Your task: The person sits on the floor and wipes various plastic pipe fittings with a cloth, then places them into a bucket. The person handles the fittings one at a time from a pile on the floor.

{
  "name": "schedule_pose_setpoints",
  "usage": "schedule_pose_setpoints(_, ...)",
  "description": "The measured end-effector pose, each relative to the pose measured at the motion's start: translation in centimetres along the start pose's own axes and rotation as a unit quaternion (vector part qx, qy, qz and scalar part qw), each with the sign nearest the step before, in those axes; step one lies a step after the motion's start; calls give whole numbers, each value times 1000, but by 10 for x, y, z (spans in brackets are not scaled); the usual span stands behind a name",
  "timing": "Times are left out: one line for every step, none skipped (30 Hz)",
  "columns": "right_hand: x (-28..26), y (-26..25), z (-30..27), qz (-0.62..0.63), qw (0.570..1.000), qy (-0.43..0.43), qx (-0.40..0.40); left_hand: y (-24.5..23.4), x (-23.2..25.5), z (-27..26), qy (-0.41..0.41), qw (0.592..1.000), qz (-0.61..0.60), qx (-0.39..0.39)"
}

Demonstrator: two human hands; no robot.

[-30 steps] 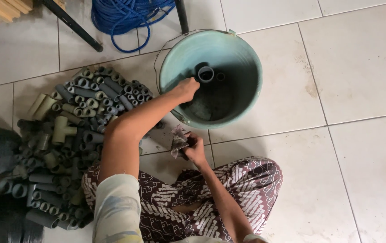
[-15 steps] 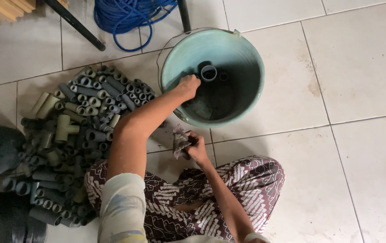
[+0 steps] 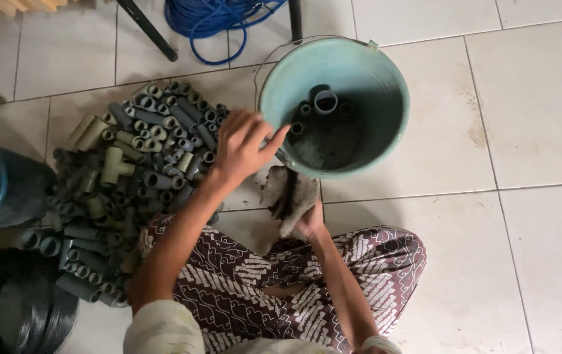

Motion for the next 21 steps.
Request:
schedule_pose_setpoints(1,1,2,-2,1000,3,-3,10,7,-37,-1,1000,4,2)
schedule_pose_setpoints(4,-3,2,21,999,23,34,21,5,-75,-71,997,-37,1)
schedule_pose_setpoints(6,-6,4,43,996,40,70,33,2,-113,-140,987,-78,2)
schedule_pose_setpoints(6,-13,9,41,996,43,66,32,15,-125,-140,987,-74,5)
schedule_pose_setpoints(7,-22,12,23,996,41,70,43,20,-141,-217,964,-136,-72)
schedule_pose_setpoints(7,-31,16,5,997,39,73,54,28,-160,-292,925,-196,-146)
schedule_pose_setpoints(9,-21,12,2,996,43,73,55,34,-168,-295,924,-195,-144)
schedule_pose_setpoints(10,-11,9,-11,996,50,71,63,34,-182,-372,878,-242,-178)
schedule_pose_setpoints(10,-1,7,-26,996,56,69,72,35,-198,-444,822,-289,-208)
schedule_pose_setpoints(10,0,8,-30,995,59,69,83,28,-208,-447,821,-290,-204)
schedule_pose_setpoints(9,-1,7,-12,996,55,74,95,22,-222,-479,787,-343,-183)
schedule_pose_setpoints(9,-2,7,5,996,52,79,108,16,-237,-507,749,-394,-160)
schedule_pose_setpoints(9,-16,9,1,995,59,79,118,10,-247,-512,748,-393,-154)
schedule_pose_setpoints(8,-30,11,20,996,46,76,129,3,-257,-523,753,-360,-173)
schedule_pose_setpoints(4,-43,16,39,996,31,71,141,-6,-266,-531,758,-327,-192)
schedule_pose_setpoints(5,-34,16,35,996,37,70,146,-11,-272,-535,757,-325,-186)
schedule_pose_setpoints(5,-26,13,42,996,25,69,151,-13,-276,-532,766,-314,-179)
schedule_pose_setpoints(4,-19,10,48,996,13,68,157,-15,-281,-529,774,-302,-171)
schedule_pose_setpoints(5,-15,8,45,996,17,70,151,-14,-278,-532,773,-303,-168)
schedule_pose_setpoints(4,-11,5,66,996,-3,64,147,-13,-275,-542,766,-297,-177)
schedule_pose_setpoints(3,-6,2,87,994,-23,58,142,-12,-273,-552,759,-291,-187)
Point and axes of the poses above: each hand's wrist, its own z-axis towards the middle knuckle, its own y-axis out of the palm, x = y × z, the point moved 6 cm from there along z, towards the middle knuckle, and after that the axes turned 14 degrees about -x, right-handed, at the moved point
